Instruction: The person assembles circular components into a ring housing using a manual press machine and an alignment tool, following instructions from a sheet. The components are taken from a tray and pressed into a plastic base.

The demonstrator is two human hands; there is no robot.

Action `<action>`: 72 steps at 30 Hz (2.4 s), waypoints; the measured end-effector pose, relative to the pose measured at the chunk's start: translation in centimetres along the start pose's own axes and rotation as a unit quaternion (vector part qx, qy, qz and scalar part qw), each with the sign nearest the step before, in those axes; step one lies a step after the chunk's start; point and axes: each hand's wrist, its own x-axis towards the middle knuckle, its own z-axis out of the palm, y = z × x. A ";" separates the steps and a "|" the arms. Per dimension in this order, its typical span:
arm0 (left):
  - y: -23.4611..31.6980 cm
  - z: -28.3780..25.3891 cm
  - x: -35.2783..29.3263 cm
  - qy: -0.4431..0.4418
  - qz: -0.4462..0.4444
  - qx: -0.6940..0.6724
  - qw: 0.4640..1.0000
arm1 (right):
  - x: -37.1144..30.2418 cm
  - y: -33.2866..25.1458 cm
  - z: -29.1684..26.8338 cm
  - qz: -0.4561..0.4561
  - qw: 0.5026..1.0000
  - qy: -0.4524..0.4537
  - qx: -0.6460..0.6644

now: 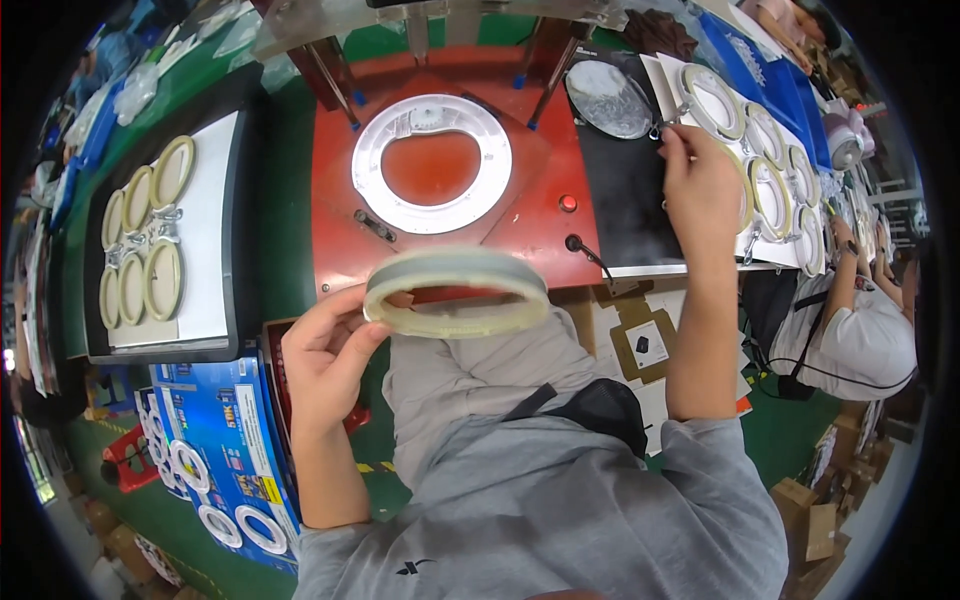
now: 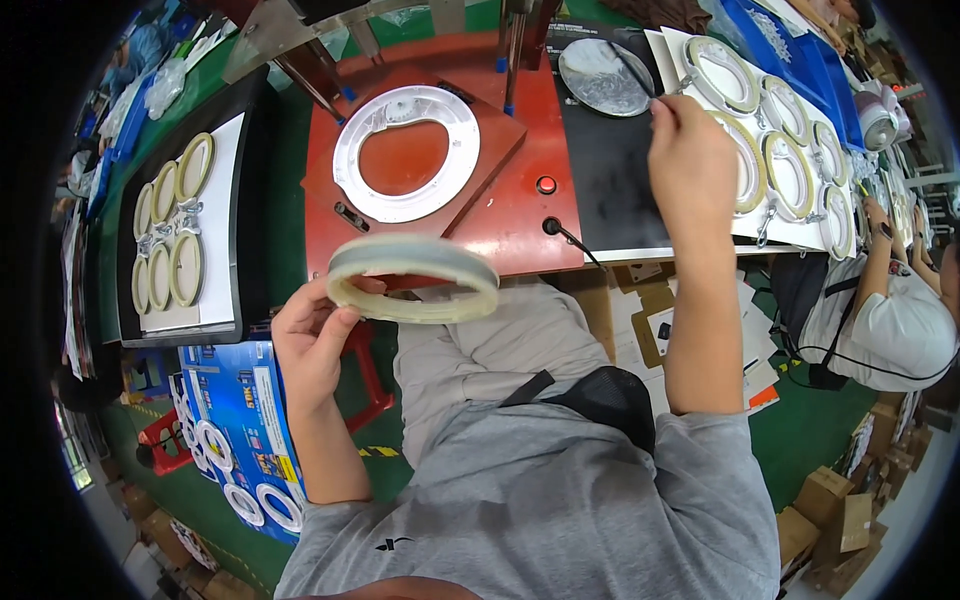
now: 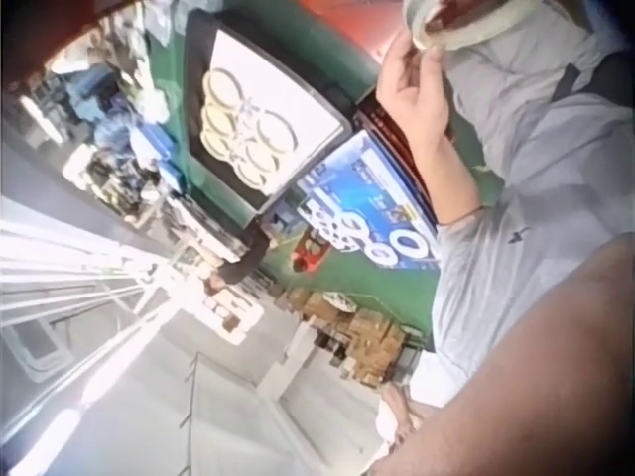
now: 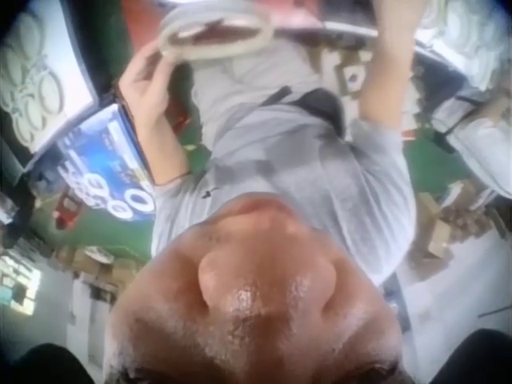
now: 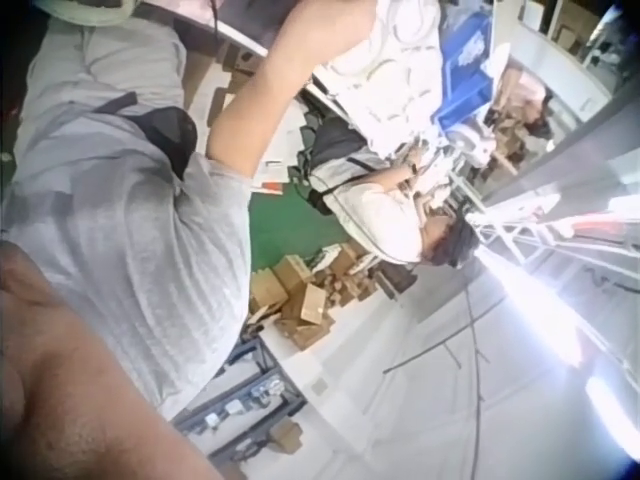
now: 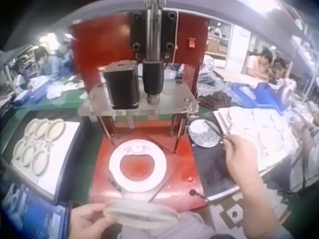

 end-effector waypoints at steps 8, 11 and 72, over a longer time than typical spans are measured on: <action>6.5 -0.4 2.1 -0.015 0.255 0.234 0.938 | -3.4 -1.3 -7.1 0.187 0.878 -0.181 0.402; 7.5 1.0 3.4 0.001 0.328 0.239 0.914 | -4.7 -0.8 -7.9 0.153 0.823 -0.239 0.492; 7.8 -1.3 2.7 -0.042 0.237 0.324 0.915 | -6.3 1.3 4.5 -0.027 0.998 -0.055 -0.023</action>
